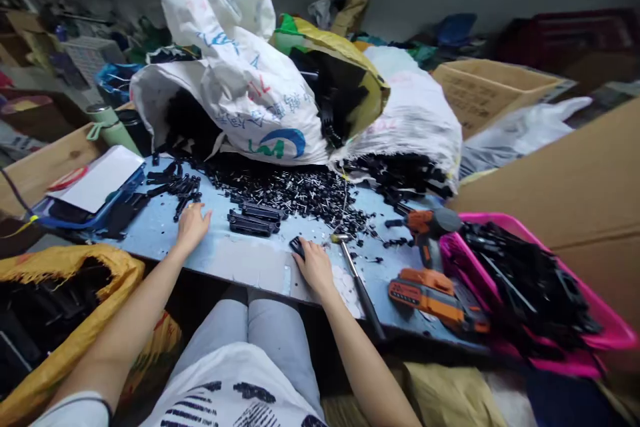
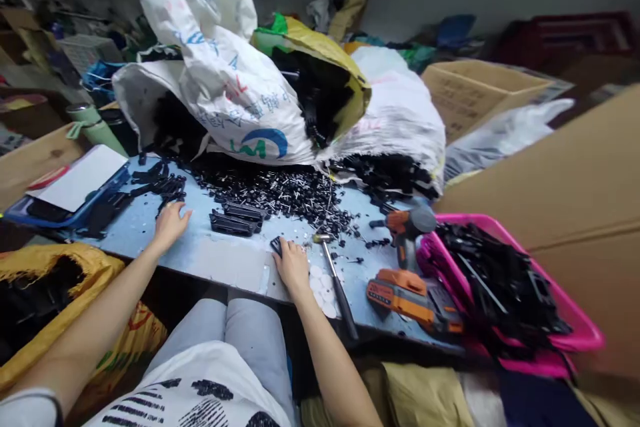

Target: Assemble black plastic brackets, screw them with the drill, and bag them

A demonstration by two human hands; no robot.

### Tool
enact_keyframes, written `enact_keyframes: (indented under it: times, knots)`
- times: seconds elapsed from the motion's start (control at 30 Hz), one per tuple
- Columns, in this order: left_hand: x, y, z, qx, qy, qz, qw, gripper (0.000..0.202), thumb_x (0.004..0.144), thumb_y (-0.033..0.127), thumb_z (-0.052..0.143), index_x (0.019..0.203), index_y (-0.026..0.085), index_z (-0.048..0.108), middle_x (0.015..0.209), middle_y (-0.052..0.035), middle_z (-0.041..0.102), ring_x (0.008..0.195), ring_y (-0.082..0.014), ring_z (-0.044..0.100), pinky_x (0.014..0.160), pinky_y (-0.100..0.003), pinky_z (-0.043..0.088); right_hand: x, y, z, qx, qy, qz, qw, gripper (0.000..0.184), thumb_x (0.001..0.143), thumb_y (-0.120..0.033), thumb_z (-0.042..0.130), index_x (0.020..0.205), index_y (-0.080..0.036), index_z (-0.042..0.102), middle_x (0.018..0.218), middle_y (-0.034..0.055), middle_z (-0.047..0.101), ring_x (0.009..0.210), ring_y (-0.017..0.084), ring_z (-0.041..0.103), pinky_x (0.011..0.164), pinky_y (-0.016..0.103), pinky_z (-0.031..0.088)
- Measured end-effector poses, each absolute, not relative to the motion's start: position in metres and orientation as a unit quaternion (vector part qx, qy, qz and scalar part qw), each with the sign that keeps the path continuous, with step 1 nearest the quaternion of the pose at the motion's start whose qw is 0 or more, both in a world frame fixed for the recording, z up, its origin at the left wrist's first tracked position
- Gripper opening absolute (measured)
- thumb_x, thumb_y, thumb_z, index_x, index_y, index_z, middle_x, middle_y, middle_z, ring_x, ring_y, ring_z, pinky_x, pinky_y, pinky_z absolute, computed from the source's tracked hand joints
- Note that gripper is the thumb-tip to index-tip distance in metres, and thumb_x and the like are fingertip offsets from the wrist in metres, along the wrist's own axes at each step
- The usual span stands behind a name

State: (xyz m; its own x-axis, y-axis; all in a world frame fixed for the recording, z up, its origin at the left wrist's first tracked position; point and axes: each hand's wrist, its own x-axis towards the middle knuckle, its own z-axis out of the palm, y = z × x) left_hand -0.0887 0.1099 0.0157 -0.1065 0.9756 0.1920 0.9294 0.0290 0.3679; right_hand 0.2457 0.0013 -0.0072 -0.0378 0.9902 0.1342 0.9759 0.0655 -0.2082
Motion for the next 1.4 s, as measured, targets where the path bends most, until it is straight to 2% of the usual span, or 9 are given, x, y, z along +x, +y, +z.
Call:
enact_keyframes:
  times: [0.2, 0.37, 0.5, 0.7, 0.9, 1.0, 1.17, 1.3, 1.4]
  knots:
    - [-0.102, 0.197, 0.016, 0.559, 0.808, 0.181, 0.040, 0.034, 0.083, 0.028, 0.046, 0.107, 0.006, 0.059, 0.116, -0.0237, 0.053, 0.114, -0.0361, 0.045, 0.093, -0.047, 0.039, 0.250, 0.004, -0.020, -0.677, -0.718, 0.018, 0.161, 0.036, 0.089, -0.032, 0.048, 0.122, -0.018, 0.053, 0.103, 0.0115, 0.061, 0.095, 0.026, 0.054, 0.083, 0.037, 0.042]
    - [-0.087, 0.220, 0.012, 0.529, 0.829, 0.176, 0.036, 0.034, 0.083, 0.015, 0.036, 0.105, 0.002, 0.060, 0.117, -0.0279, 0.052, 0.116, -0.0402, 0.041, 0.090, -0.054, 0.037, 0.253, 0.006, -0.015, -0.665, -0.691, 0.122, 0.257, 0.039, 0.089, -0.039, 0.048, 0.121, -0.019, 0.055, 0.108, 0.0108, 0.062, 0.102, 0.025, 0.055, 0.089, 0.041, 0.043]
    - [-0.082, 0.195, 0.024, 0.556, 0.810, 0.186, 0.020, 0.037, 0.086, 0.016, 0.033, 0.112, 0.003, 0.055, 0.114, -0.0234, 0.054, 0.108, -0.0330, 0.050, 0.089, -0.045, 0.039, 0.249, 0.003, -0.005, -0.645, -0.615, 0.275, 0.361, 0.046, 0.083, -0.048, 0.054, 0.120, -0.020, 0.055, 0.114, 0.0105, 0.061, 0.106, 0.026, 0.056, 0.092, 0.043, 0.044]
    - [-0.064, 0.103, 0.060, 0.711, 0.669, 0.182, 0.116, 0.029, 0.082, 0.039, 0.053, 0.093, 0.014, 0.062, 0.088, -0.0094, 0.062, 0.082, -0.0238, 0.059, 0.075, -0.032, 0.046, 0.223, 0.000, 0.014, -0.554, -0.379, 0.592, 0.446, 0.047, 0.075, -0.052, 0.063, 0.109, -0.022, 0.055, 0.087, 0.0034, 0.065, 0.068, 0.019, 0.065, 0.063, 0.034, 0.054]
    - [-0.025, 0.041, 0.050, 0.779, 0.510, 0.295, 0.213, 0.009, 0.077, 0.025, 0.056, 0.075, 0.017, 0.056, 0.089, -0.0066, 0.061, 0.082, -0.0187, 0.058, 0.075, -0.030, 0.045, 0.199, -0.002, 0.027, -0.457, -0.242, 0.713, 0.473, 0.039, 0.071, -0.052, 0.066, 0.091, -0.020, 0.057, 0.077, 0.0025, 0.066, 0.060, 0.016, 0.064, 0.054, 0.026, 0.054]
    - [-0.008, 0.028, 0.043, 0.747, 0.509, 0.304, 0.300, 0.017, 0.083, 0.034, 0.052, 0.079, 0.018, 0.053, 0.070, 0.0000, 0.055, 0.063, -0.0141, 0.052, 0.063, -0.026, 0.042, 0.194, -0.004, 0.027, -0.438, -0.234, 0.727, 0.474, 0.038, 0.074, -0.051, 0.064, 0.091, -0.019, 0.056, 0.077, 0.0026, 0.065, 0.058, 0.015, 0.064, 0.052, 0.025, 0.053]
    - [0.013, 0.015, 0.041, 0.654, 0.469, 0.321, 0.499, 0.028, 0.090, 0.042, 0.039, 0.094, 0.017, 0.051, 0.063, 0.0049, 0.049, 0.049, -0.0093, 0.047, 0.052, -0.022, 0.037, 0.192, -0.008, 0.029, -0.428, -0.249, 0.728, 0.474, 0.038, 0.079, -0.050, 0.060, 0.101, -0.020, 0.054, 0.075, 0.0010, 0.064, 0.057, 0.014, 0.064, 0.051, 0.025, 0.053]
    - [0.025, 0.010, 0.031, 0.601, 0.483, 0.357, 0.528, 0.047, 0.082, 0.045, 0.055, 0.117, 0.014, 0.052, 0.062, 0.0050, 0.052, 0.051, -0.0091, 0.048, 0.051, -0.021, 0.037, 0.188, -0.008, 0.028, -0.426, -0.264, 0.719, 0.482, 0.041, 0.078, -0.050, 0.061, 0.106, -0.022, 0.053, 0.078, 0.0004, 0.064, 0.056, 0.013, 0.063, 0.052, 0.025, 0.052]
    - [0.028, 0.009, 0.024, 0.593, 0.479, 0.350, 0.544, 0.049, 0.079, 0.044, 0.059, 0.116, 0.013, 0.057, 0.072, 0.0009, 0.058, 0.053, -0.0090, 0.051, 0.050, -0.021, 0.040, 0.185, -0.006, 0.026, -0.426, -0.278, 0.712, 0.483, 0.046, 0.076, -0.051, 0.062, 0.112, -0.023, 0.053, 0.078, -0.0001, 0.064, 0.054, 0.013, 0.060, 0.052, 0.027, 0.052]
